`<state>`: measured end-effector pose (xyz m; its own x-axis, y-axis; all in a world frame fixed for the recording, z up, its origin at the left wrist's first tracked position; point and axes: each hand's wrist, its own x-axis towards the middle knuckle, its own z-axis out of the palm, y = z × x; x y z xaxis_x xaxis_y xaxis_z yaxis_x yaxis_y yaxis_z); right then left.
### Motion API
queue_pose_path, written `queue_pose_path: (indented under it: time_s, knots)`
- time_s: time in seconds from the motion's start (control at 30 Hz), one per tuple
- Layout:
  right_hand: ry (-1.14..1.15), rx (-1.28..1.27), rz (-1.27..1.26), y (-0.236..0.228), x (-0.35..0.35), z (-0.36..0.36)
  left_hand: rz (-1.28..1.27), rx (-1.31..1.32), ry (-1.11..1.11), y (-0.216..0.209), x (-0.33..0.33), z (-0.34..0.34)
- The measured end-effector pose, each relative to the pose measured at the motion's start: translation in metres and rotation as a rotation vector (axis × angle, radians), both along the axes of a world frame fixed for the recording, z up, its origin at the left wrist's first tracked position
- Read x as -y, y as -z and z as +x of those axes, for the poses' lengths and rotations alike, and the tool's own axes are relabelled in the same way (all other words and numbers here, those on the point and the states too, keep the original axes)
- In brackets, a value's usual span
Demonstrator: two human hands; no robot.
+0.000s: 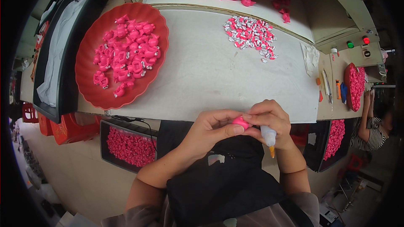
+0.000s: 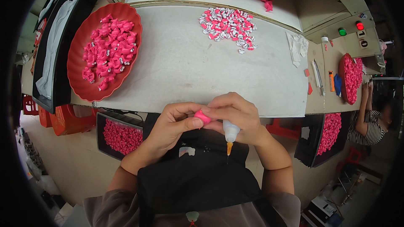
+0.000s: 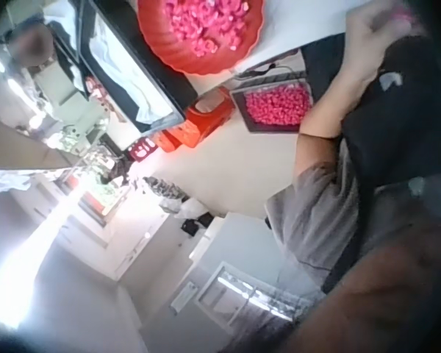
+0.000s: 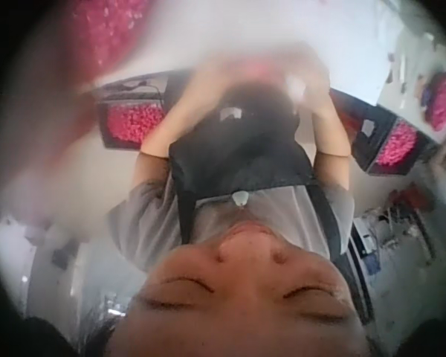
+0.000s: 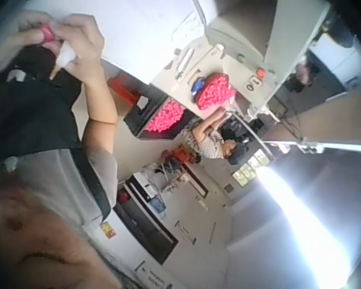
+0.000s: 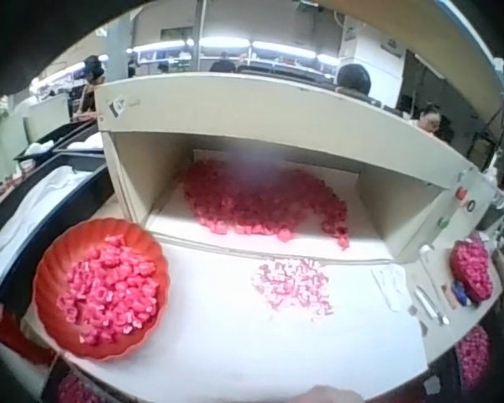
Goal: The person repeatedly picks up small pink plastic pieces and white candy-like pieces from a table. They use a small squeeze bottle to apply a clear liquid to the pink piece, then attach the white piece to it. The assembled items are placed into a red tray on the left.
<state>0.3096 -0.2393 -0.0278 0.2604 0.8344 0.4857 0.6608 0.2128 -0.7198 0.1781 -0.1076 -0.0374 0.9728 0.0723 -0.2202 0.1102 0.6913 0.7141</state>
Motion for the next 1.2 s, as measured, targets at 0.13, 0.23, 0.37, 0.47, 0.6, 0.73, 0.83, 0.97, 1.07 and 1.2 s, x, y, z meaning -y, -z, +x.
queue_pose_path:
  time_s: [0.13, 0.23, 0.37, 0.47, 0.6, 0.73, 0.83, 0.97, 1.07, 1.2]
  knots:
    - [-0.002, 0.019, 0.034, 0.001, 0.0, 0.001, 0.028, -0.006, 0.014, -0.001, 0.001, 0.001]
    - [0.006, -0.008, 0.035, -0.003, -0.002, 0.001, 0.015, -0.029, 0.037, -0.001, 0.004, 0.0]
    - [-0.112, 0.124, -0.011, -0.007, 0.002, 0.012, -0.034, -0.034, 0.028, -0.004, 0.008, 0.0]
    - [-0.157, 0.154, 0.007, -0.007, 0.004, 0.013, -0.055, -0.02, 0.023, 0.001, 0.014, -0.003]
    - [-0.21, 0.13, 0.064, -0.001, 0.006, 0.013, -0.113, 0.021, 0.005, 0.003, 0.021, -0.005]
    - [-0.227, 0.139, -0.003, -0.005, 0.006, 0.013, -0.233, 0.037, 0.019, 0.009, 0.023, -0.006]
    - [-0.235, 0.146, -0.088, -0.011, 0.006, 0.013, -0.346, 0.014, 0.002, 0.013, 0.027, -0.005]
    - [-0.231, 0.102, -0.259, -0.02, 0.007, 0.014, -0.597, -0.022, 0.03, 0.028, 0.031, -0.003]
    - [-0.228, 0.07, -0.3, -0.018, 0.006, 0.015, -0.673, -0.057, 0.025, 0.032, 0.032, -0.003]
    - [-0.227, 0.068, -0.22, -0.011, 0.006, 0.016, -0.543, -0.025, 0.016, 0.029, 0.03, -0.001]
